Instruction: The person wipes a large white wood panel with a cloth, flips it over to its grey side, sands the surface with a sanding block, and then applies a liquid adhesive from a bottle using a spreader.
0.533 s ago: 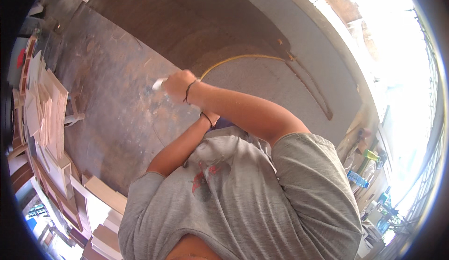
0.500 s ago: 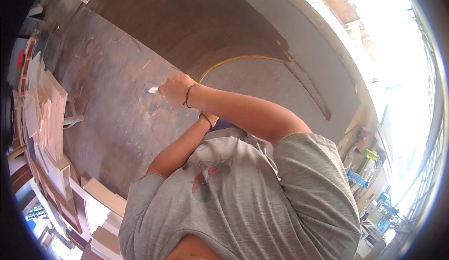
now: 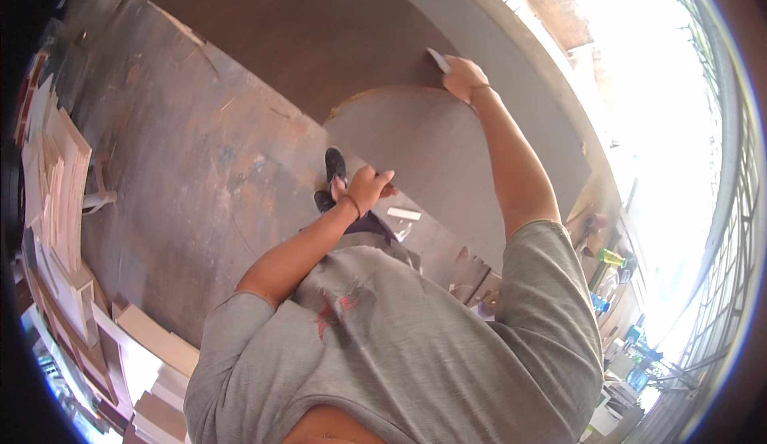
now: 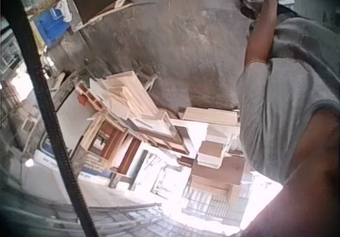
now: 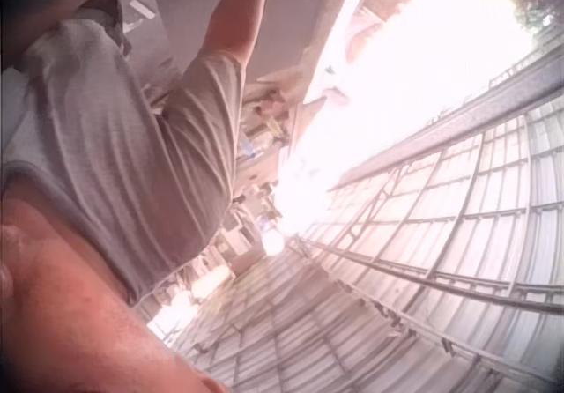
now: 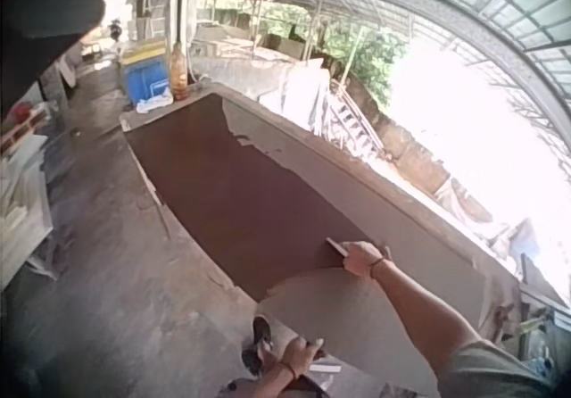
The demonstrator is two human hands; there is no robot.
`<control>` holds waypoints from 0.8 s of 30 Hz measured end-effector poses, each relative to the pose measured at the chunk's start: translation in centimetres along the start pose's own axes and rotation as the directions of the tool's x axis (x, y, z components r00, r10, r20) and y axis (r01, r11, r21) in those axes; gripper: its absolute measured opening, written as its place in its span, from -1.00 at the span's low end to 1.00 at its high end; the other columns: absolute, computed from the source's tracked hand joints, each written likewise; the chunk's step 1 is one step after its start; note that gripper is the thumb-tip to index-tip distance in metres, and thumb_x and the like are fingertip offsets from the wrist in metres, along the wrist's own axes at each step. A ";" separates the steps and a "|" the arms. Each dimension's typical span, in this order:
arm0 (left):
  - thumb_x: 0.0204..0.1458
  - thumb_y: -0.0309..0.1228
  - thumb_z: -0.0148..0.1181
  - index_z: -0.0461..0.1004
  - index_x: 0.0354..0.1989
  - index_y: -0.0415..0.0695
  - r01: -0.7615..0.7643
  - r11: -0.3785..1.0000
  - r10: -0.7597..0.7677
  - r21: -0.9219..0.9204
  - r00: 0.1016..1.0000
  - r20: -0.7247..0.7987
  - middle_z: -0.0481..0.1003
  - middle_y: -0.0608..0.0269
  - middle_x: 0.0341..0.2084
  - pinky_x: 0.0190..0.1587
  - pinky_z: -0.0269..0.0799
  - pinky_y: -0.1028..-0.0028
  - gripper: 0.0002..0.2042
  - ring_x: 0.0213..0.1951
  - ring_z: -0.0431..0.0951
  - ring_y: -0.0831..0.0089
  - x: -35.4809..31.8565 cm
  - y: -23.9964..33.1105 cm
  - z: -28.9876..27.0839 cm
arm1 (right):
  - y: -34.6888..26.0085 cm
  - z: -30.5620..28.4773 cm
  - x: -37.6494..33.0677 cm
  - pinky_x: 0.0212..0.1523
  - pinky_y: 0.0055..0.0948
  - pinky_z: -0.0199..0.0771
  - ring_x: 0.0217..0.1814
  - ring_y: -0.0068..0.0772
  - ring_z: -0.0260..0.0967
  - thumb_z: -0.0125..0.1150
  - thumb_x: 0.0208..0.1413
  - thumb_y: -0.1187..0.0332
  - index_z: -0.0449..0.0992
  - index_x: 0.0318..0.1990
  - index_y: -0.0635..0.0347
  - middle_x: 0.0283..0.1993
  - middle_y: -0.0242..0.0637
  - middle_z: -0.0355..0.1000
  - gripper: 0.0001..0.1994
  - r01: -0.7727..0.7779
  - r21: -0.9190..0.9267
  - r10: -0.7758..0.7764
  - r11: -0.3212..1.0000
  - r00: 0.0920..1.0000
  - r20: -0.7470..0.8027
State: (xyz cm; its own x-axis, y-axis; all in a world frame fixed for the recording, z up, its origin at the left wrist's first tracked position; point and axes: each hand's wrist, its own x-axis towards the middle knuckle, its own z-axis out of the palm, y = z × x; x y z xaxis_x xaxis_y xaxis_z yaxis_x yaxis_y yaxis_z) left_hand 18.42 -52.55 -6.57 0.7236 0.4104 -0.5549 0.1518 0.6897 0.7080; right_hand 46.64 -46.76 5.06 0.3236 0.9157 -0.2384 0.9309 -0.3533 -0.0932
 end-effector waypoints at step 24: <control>0.00 -0.37 0.05 0.29 -0.50 -0.33 -0.056 0.988 0.066 0.143 0.996 -0.067 0.47 0.08 -0.58 -0.60 0.37 0.55 -0.76 -0.54 0.56 0.39 -2.2 -2.8 6.1 | 10.7 0.4 -3.1 -0.10 -0.20 0.31 -0.09 -0.02 0.34 -0.05 -0.13 0.42 0.42 -0.14 0.09 -0.20 -0.03 0.42 -0.68 -0.250 0.019 0.250 0.968 0.968 -0.001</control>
State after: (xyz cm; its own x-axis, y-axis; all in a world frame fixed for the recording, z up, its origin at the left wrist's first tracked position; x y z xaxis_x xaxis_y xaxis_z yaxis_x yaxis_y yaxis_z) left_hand 20.49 -59.09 -4.66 0.6854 0.4943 -0.5347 0.2055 0.5732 0.7932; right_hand 55.55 -53.51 4.39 0.5466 0.7981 -0.2534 0.8167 -0.5749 -0.0490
